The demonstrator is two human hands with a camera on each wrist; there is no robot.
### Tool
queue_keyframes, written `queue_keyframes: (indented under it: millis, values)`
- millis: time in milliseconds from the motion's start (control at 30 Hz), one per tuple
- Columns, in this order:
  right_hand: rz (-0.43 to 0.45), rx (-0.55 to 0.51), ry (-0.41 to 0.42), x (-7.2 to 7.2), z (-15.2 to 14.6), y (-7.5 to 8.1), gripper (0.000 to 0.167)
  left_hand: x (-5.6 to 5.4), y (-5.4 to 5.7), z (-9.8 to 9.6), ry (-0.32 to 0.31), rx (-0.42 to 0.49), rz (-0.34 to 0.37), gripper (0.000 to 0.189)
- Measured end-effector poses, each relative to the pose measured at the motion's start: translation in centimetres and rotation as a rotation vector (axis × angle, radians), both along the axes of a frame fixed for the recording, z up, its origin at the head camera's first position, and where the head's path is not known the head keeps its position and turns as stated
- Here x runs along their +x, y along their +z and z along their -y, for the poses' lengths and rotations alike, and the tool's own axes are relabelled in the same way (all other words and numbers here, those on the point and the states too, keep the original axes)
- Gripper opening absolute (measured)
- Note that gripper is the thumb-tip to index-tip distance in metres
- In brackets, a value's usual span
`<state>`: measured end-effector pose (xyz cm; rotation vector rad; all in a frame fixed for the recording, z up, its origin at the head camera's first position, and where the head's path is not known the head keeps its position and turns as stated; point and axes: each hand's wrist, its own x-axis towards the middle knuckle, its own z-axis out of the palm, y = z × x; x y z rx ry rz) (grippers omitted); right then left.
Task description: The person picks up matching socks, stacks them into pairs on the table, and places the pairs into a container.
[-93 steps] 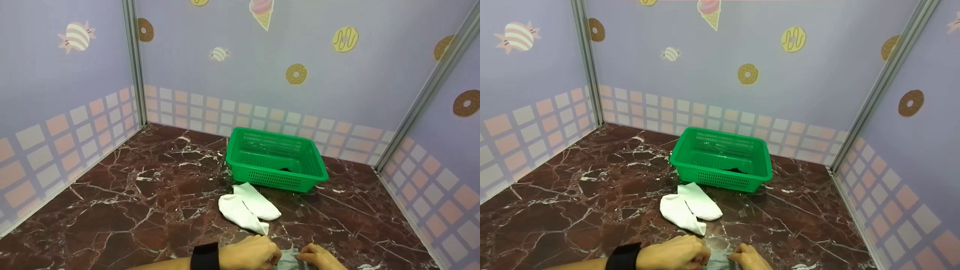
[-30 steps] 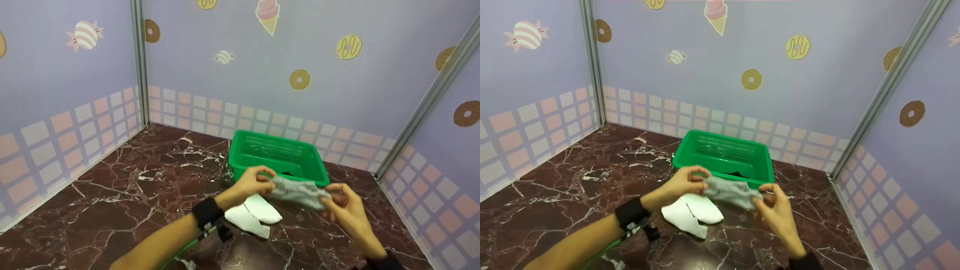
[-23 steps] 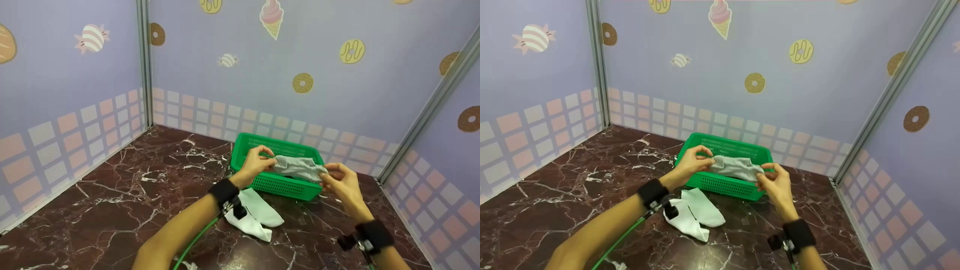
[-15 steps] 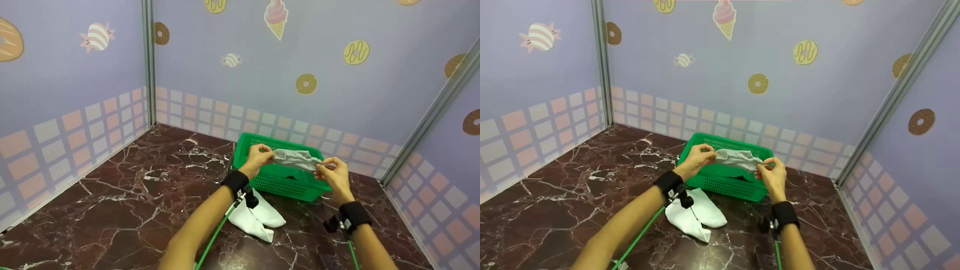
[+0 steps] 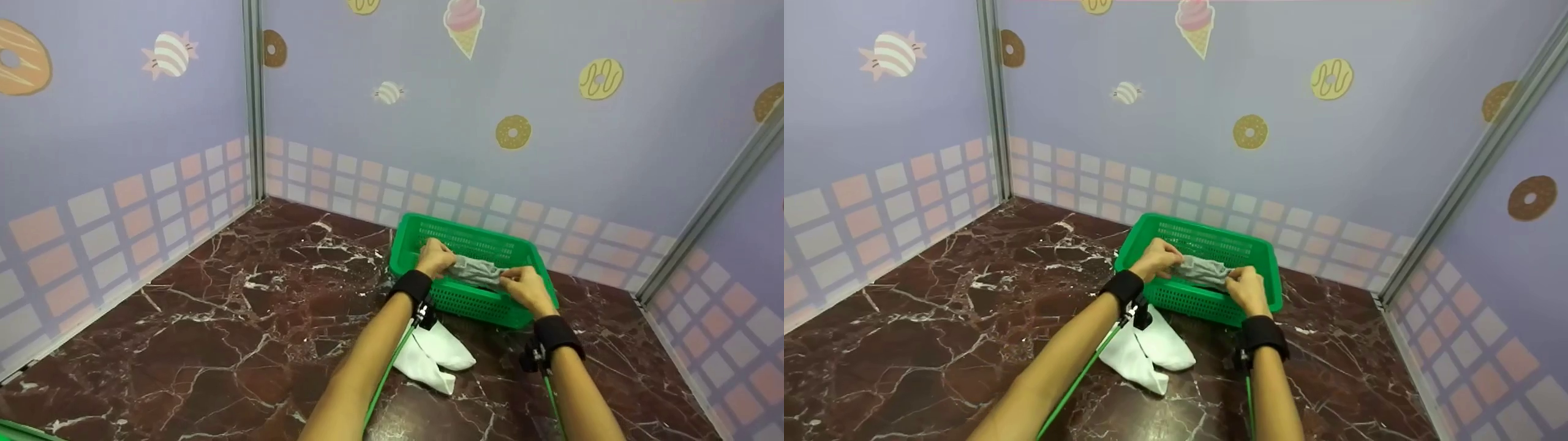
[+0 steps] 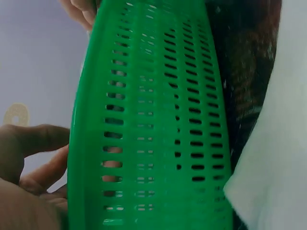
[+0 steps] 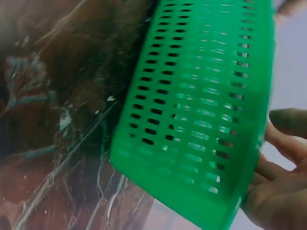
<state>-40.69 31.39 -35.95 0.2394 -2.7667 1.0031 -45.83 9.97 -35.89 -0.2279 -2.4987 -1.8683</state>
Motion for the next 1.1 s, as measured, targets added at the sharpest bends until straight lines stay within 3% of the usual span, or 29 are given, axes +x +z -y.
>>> queue_keyframes:
  millis: [100, 200, 233, 333, 467, 567, 733, 833, 933, 1100]
  values:
    - [0.021, 0.144, 0.018, -0.4, 0.5, -0.2, 0.027, -0.4, 0.4, -0.7, -0.014, -0.253, 0.021, 0.028]
    - [0.100, 0.238, 0.029, -0.6, 1.0, -0.1, 0.033, -0.3, 0.5, -1.1, -0.048, -0.429, 0.038, 0.006]
    - [0.137, 0.265, 0.023, -0.6, 1.2, 0.0, 0.036, -0.2, 0.5, -1.1, -0.057, -0.473, 0.040, 0.012]
    - [0.250, 0.345, 0.002, -0.4, 1.6, 0.2, 0.053, 0.2, 0.3, -1.2, -0.069, -0.580, 0.039, 0.035]
    - [0.357, 0.426, -0.039, -0.3, 2.1, 0.3, 0.072, 0.5, -0.1, -1.2, -0.070, -0.685, 0.031, 0.033]
    - [0.365, 0.445, -0.050, -0.3, 2.2, 0.3, 0.077, 0.6, -0.3, -1.3, -0.065, -0.722, 0.017, 0.033]
    - [0.276, 0.412, -0.034, -0.4, 1.7, -0.1, 0.069, 0.4, -0.2, -1.1, -0.081, -0.728, -0.026, 0.023]
    - [0.168, 0.352, 0.013, -0.2, 1.2, -0.2, 0.060, 0.2, -0.1, -0.3, -0.088, -0.664, -0.101, 0.011]
    - [0.008, 0.291, 0.082, 0.4, 0.6, 0.1, 0.052, 0.4, -0.1, 1.1, -0.069, -0.567, -0.218, 0.005]
    - [-0.271, 0.224, 0.168, 2.2, 0.2, 0.8, 0.041, 1.5, 0.1, 3.8, -0.043, -0.451, -0.447, 0.017]
